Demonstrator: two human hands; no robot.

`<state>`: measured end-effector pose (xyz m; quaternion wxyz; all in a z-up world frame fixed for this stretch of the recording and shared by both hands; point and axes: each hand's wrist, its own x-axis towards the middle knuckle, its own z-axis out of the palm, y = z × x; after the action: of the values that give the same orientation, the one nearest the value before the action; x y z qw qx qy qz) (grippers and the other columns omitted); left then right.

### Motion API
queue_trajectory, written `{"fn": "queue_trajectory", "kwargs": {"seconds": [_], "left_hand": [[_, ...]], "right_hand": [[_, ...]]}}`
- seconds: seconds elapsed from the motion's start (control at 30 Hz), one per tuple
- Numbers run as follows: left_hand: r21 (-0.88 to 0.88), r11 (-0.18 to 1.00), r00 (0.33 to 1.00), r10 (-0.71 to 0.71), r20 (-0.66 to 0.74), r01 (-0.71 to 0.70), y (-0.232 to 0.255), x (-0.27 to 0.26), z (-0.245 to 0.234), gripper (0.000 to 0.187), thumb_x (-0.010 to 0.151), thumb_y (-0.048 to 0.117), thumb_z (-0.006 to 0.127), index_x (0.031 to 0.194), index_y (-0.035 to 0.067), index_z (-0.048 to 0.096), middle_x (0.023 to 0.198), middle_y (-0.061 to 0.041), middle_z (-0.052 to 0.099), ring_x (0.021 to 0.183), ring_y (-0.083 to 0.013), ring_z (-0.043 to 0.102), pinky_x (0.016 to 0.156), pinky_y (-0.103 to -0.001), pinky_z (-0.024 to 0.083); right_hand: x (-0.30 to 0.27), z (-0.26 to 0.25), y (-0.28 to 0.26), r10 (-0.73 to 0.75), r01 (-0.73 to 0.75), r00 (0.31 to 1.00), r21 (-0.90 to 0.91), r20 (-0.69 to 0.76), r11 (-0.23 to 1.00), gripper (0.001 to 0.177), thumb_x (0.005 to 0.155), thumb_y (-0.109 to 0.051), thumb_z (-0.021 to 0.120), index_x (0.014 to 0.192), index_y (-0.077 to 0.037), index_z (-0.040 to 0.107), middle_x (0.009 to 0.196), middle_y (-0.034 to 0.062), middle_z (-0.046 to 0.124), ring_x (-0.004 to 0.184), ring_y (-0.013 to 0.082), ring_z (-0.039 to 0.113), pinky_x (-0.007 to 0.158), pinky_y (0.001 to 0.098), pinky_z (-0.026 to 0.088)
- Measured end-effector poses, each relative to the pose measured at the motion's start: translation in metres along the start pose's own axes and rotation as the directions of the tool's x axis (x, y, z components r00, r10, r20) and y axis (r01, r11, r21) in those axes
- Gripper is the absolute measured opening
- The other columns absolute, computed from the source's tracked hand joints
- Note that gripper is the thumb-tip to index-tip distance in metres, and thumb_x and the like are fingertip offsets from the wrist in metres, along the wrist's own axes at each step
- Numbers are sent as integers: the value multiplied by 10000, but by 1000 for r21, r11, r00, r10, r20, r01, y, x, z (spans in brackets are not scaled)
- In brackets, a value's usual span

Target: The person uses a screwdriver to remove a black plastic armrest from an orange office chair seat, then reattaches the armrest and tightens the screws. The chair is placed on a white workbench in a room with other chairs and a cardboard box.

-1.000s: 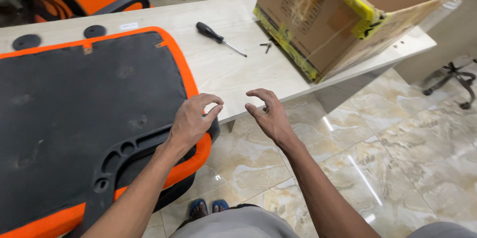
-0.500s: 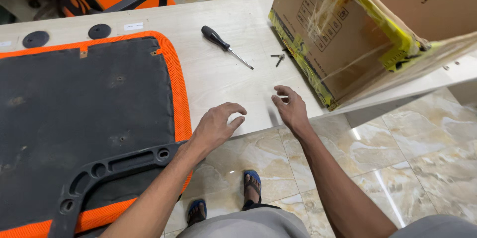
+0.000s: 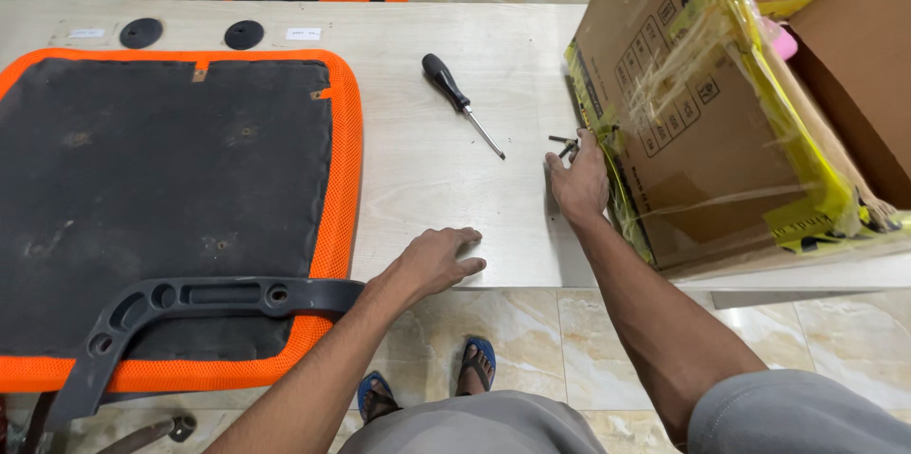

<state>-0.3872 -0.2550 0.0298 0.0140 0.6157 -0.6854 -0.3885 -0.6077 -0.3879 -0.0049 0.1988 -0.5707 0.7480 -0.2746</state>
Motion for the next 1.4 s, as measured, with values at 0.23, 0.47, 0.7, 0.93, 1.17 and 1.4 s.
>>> {"fn": "queue_trajectory", "kwargs": {"seconds": [0.23,0.47,0.7,0.93,1.17,1.4], "left_hand": [[-34,999,999,12,-48,-14,-3,-1,9,538,929,339,643,1403,95,575,1473,-109,555,1276,-272,614,1110,-417,459],[-91,996,1000,-12,-11,11,-7,-1,9,522,920,349,637,1389,124,595,1442,-98,593,1273,-287,631,1092,-436,495],[-320,945,993,42,-110,-75,-6,-19,-4,543,935,385,634,1402,113,584,1333,-181,656,1244,-320,642,988,-435,553],[-449,864,946,88,-311,-228,-16,-58,-12,476,937,360,643,1343,113,658,1135,-137,777,999,-239,760,850,-354,583],[-483,777,828,85,-555,-404,-38,-103,-32,304,909,195,707,1186,69,706,974,-102,795,823,-190,768,717,-340,581],[-252,884,559,13,-829,-394,-58,-151,-53,332,865,142,757,1153,26,640,1034,-114,646,751,-196,661,655,-347,537]], "right_hand": [[-7,5,-3,10,-9,1000,-88,10,996,372,938,-277,726,1236,-111,578,1162,124,605,1079,285,621,943,446,482],[-40,-2,2,113,-122,991,125,76,985,227,939,-274,723,1059,-93,655,848,57,712,747,179,660,748,375,527],[-96,-10,-12,223,-273,962,548,158,791,203,935,-221,730,1006,-47,652,774,26,673,627,102,557,553,283,453],[-155,4,-59,-31,-131,981,765,193,630,209,906,-181,768,941,-25,634,791,40,655,638,98,576,556,253,488],[-186,11,-125,-229,-45,947,802,224,596,164,904,-131,772,913,-27,645,786,42,663,654,89,575,572,245,483],[-217,12,-172,-375,-6,881,797,290,604,185,890,-117,786,940,-23,635,854,49,675,701,88,607,609,236,515]]}}
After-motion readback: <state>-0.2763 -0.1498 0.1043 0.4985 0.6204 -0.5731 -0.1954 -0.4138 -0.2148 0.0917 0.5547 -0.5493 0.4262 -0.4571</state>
